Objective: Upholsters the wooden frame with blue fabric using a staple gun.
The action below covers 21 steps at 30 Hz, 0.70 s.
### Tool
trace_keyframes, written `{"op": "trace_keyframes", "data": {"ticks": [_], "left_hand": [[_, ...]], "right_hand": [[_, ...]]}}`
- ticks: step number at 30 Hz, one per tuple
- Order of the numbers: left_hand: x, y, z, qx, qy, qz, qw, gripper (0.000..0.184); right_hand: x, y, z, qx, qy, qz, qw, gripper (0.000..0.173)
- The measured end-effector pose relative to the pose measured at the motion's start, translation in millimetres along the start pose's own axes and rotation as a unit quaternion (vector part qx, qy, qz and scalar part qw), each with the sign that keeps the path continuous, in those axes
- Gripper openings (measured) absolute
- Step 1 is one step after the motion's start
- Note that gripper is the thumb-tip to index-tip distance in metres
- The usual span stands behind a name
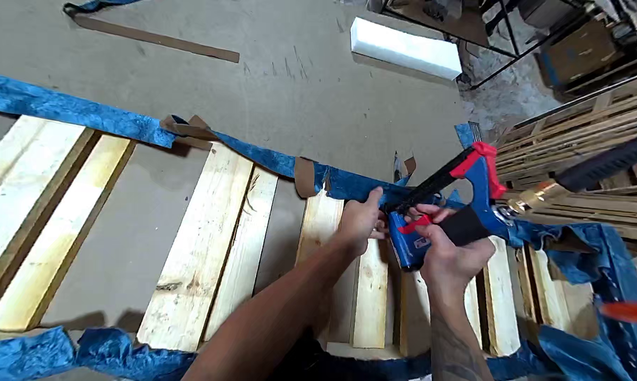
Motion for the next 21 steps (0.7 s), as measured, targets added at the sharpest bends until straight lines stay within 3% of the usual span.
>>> {"op": "trace_keyframes", "data": {"ticks": [4,8,9,11,12,13,14,15,17,18,21], "left_hand": [[32,7,13,0.094,-0.115,0.075,0.986,0.066],[68,26,17,0.115,-0.177,-0.210,0.955,0.054],[77,32,33,0.121,-0.222,-0.335,0.907,0.050],[82,38,63,0.132,-0.389,-0.557,0.722,0.028],[78,37,60,0.116,-0.428,-0.627,0.640,0.031],[70,35,49,0.093,-0.429,-0.676,0.591,0.053],[61,35,34,0.079,-0.421,-0.706,0.564,0.065],[58,35,20,0.084,-0.422,-0.716,0.550,0.058],[61,34,2,0.108,-0.477,-0.698,0.523,0.021],[61,33,1,0.100,-0.495,-0.689,0.520,0.014],[60,36,8,0.049,-0.496,-0.688,0.527,0.015]], "right_hand": [[-2,-7,-1,0.017,0.012,-0.011,1.000,0.024],[-6,-15,-6,0.002,0.006,-0.005,1.000,0.021],[-6,-16,-7,0.003,0.005,-0.006,1.000,0.020],[-7,-18,-8,0.011,0.005,-0.012,1.000,0.021],[-5,-19,-6,0.018,0.001,-0.014,1.000,0.021],[-4,-20,-4,0.021,-0.006,-0.012,1.000,0.022],[-1,-22,-2,0.018,-0.013,-0.004,1.000,0.023],[2,-25,-2,0.012,-0.017,0.007,1.000,0.023],[5,-31,-4,0.002,-0.012,0.027,1.000,0.023],[6,-32,-2,-0.004,-0.008,0.038,0.999,0.024],[10,-39,1,-0.008,-0.002,0.059,0.998,0.027]]}}
Point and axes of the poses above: each hand's wrist, its own z-axis away from the middle knuckle, its own y-axis out of the back of the hand, x = y × z, the point moved 5 cm from there along -z, towards the middle knuckle, and after that the axes turned 3 degrees about -z, right-handed, at the moved point
